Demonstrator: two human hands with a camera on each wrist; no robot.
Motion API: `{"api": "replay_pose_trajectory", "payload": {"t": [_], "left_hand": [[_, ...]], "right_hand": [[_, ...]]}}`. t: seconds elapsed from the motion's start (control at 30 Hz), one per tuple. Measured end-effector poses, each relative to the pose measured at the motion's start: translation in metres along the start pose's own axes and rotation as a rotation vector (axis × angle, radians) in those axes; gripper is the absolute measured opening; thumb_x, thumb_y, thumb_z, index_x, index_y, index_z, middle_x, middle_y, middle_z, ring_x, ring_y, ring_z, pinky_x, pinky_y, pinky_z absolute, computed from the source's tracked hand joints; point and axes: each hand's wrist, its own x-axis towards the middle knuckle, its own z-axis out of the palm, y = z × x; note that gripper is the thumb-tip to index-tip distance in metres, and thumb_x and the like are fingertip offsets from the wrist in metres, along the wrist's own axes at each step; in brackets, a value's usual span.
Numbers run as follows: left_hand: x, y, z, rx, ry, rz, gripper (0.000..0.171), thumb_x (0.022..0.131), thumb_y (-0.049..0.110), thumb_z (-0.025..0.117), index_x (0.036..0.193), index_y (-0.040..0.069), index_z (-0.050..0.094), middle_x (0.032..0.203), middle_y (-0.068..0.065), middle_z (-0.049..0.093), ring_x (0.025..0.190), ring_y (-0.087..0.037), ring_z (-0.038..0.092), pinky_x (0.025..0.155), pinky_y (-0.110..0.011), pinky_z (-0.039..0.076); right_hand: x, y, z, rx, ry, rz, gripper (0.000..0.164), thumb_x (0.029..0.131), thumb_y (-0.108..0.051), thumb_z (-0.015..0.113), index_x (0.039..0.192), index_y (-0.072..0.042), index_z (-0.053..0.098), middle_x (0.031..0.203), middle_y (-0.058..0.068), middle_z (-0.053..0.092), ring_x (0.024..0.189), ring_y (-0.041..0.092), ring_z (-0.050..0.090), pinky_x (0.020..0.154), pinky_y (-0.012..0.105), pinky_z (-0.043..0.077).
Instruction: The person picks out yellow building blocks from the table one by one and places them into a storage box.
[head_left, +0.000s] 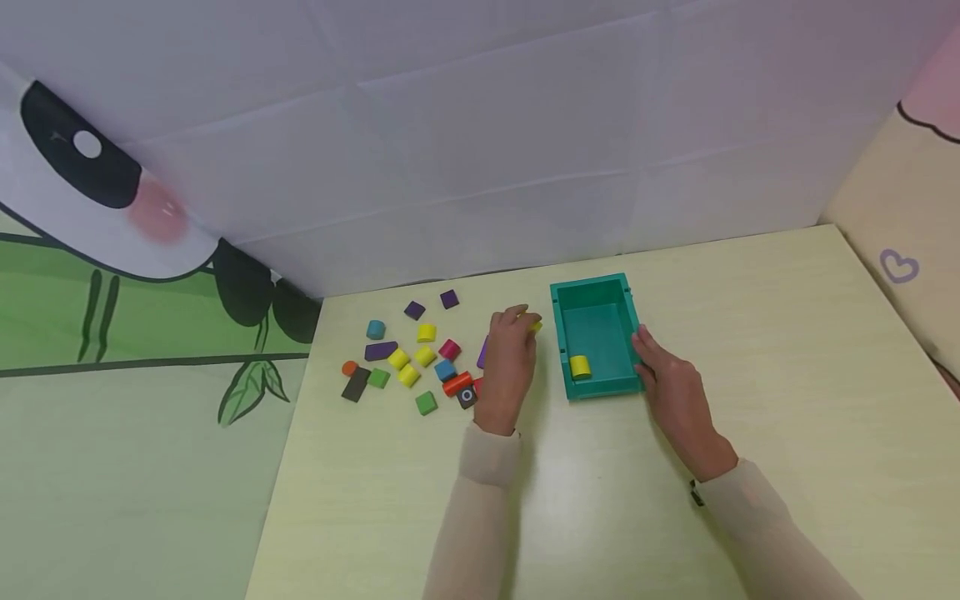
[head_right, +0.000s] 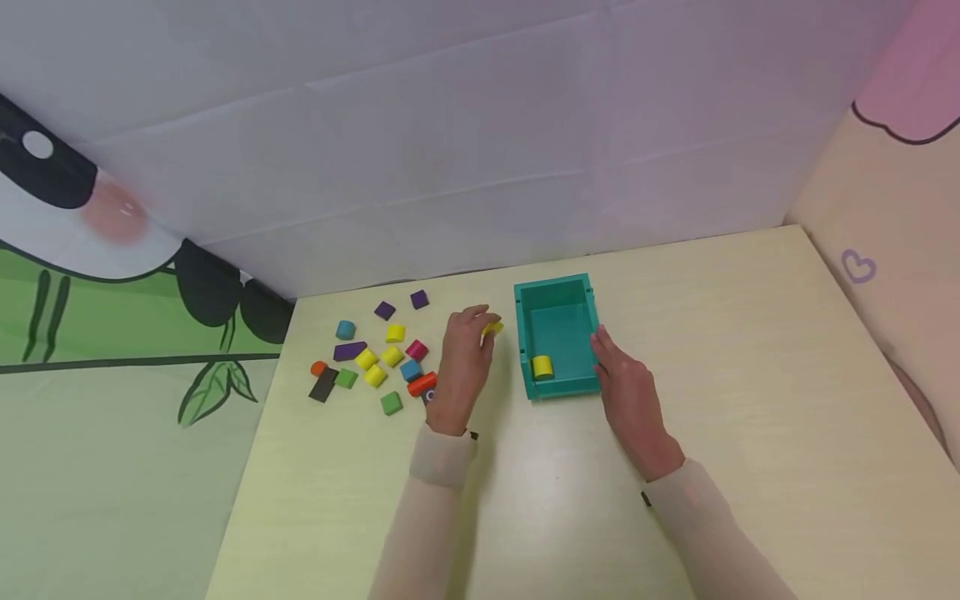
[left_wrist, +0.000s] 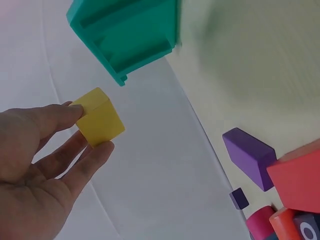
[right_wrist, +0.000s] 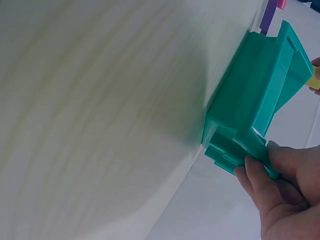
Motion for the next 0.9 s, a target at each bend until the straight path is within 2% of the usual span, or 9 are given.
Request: {"api": "replay_pose_trajectory", "payload": {"t": [0.33,0.67,0.9], "left_hand": [[-0.003,0.011,0.003,-0.030,-0.014,0.049,0.026,0.103,0.003,0.067,0.128,0.007,0.075,0.146,-0.012,0.063,0.132,-0.029,0.057,0.107,-0.033,0.055],[-0.005,0.026,0.007,-0.019,-0.047,0.114,0.026,0.104,0.003,0.065,0.128,0.005,0.074,0.146,-0.013,0.062,0.132,-0.028,0.057,0.111,-0.030,0.052],[-0.009,0.034,0.014,0.026,-0.061,0.170,0.027,0.102,0.002,0.068,0.128,0.006,0.074,0.146,-0.011,0.062,0.131,-0.027,0.057,0.110,-0.029,0.052]], "right_hand": [[0.000,0.000,0.000,0.006,-0.008,0.008,0.054,0.092,0.012,0.072,0.143,0.010,0.056,0.152,0.024,0.052,0.134,0.046,0.055,0.102,0.059,0.052],[0.001,0.000,0.000,0.011,-0.006,0.009,0.054,0.092,0.012,0.072,0.144,0.009,0.056,0.152,0.024,0.052,0.134,0.046,0.055,0.103,0.060,0.052],[0.000,-0.001,0.000,0.007,-0.006,0.011,0.054,0.092,0.012,0.073,0.144,0.009,0.056,0.152,0.023,0.052,0.134,0.046,0.056,0.103,0.060,0.051]]}}
